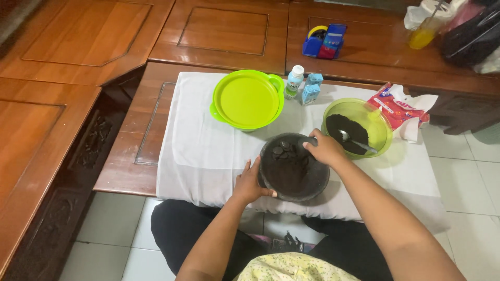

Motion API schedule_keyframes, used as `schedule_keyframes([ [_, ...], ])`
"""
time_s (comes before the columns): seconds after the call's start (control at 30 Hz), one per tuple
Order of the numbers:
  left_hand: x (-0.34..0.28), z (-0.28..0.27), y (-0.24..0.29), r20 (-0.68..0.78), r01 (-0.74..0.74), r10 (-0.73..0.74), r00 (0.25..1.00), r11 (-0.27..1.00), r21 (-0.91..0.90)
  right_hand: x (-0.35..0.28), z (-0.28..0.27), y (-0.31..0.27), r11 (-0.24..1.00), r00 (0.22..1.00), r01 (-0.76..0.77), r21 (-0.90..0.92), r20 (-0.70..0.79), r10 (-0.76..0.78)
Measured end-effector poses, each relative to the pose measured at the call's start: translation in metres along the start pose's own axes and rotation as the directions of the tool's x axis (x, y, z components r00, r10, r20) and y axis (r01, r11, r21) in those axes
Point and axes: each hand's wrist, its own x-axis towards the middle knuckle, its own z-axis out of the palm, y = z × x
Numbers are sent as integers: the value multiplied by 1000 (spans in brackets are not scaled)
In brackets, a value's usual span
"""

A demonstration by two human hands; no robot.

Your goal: Grinding dark cookies in a mortar and pestle to create a fine powder

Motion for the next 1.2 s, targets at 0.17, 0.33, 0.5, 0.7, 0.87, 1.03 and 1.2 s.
schedule_keyframes([
  [0.17,-1,-2,2,9,15,-15,1000,1000,13,0,9,0,992,993,67,-109,109,-55],
  [0.33,-3,-5,3,29,13,-13,1000,1000,-3,-19,15,12,989,974,108,-99,209,-86],
  [0.5,-2,-4,3,18,9,-9,1000,1000,-21,-10,22,24,996,981,80,-33,180,-73],
  [0.7,-3,-5,3,13,-5,6,1000,998,-61,-21,43,45,990,953,139,2,272,-134],
  [0.87,-5,-6,4,25,1,1,1000,996,-84,-79,53,8,936,966,224,-273,190,-176],
  [1.03,-2,-6,5,9,-10,12,1000,994,-110,-73,84,2,827,911,368,-425,-13,-412],
  [1.2,0,-3,4,8,-15,15,1000,998,-57,-19,48,-36,860,921,337,-384,323,-217],
])
